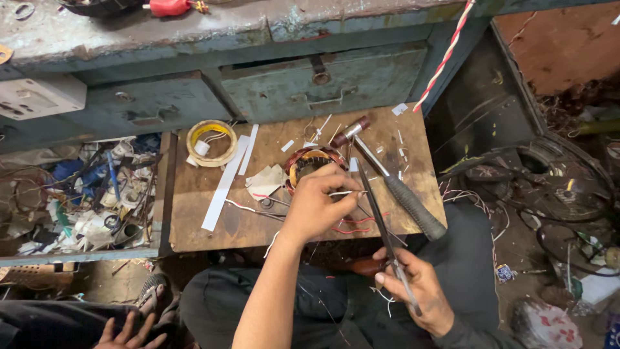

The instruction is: The person sits on the floor and works on a circular electrical component, likely a motor stator. They use pliers to strip the insulation from red and white wires and then twist the exposed ends together by hand.

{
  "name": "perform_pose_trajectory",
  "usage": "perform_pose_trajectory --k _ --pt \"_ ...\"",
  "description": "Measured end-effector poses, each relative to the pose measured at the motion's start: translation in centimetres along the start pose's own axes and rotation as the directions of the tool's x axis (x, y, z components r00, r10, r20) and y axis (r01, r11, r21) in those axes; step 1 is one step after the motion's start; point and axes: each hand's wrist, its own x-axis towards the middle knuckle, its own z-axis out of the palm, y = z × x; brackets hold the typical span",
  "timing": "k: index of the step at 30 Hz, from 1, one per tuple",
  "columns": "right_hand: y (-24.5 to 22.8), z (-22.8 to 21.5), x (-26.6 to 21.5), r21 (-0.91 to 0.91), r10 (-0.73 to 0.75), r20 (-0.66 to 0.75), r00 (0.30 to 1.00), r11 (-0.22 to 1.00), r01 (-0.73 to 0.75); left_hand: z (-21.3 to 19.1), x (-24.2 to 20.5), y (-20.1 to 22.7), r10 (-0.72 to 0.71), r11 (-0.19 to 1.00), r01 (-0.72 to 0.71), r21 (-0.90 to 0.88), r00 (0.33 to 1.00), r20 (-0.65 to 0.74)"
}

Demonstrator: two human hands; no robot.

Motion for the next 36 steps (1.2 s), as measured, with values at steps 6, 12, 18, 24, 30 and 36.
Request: perform_pose_trajectory --k 6,12,18,24,30,36 --pt "-4.5 -2.1 0.0 -0.360 -0.242 -0.163 0.957 0.917 0.171 -0.3 0.0 1.4 -0.072 0.997 0.073 -0.023 0.997 0.019" --pt "-10.7 -4.2 2.0 -0.774 -0.317 -0.250 0.915 0.633 0.008 0.3 -2.9 3.5 -0.261 0.949 0.232 -0.212 0.958 -0.121" --pt "-14.2 -3.3 4.5 -0.965 -0.447 -0.077 0.891 0.258 0.046 0.3 -6.3 3.4 -0.378 0.898 0.338 -0.280 0.920 -0.101" --pt "-15.1 -3.6 7.6 -0.947 -0.573 0.299 0.763 -0.080 0.311 2.2 -6.7 2.6 -0.496 0.647 0.319 -0.692 0.866 -0.064" --pt "-14.0 -1.6 4.1 -0.954 -0.729 0.271 0.628 -0.115 0.278 3.9 -6.5 3.1 -0.569 0.543 0.227 -0.808 0.808 -0.155" --pt "-9.0 1.6 -2.2 -0.779 -0.526 0.232 0.818 0.403 0.480 5.8 -5.6 4.2 -0.604 0.486 0.165 -0.858 0.773 -0.194"
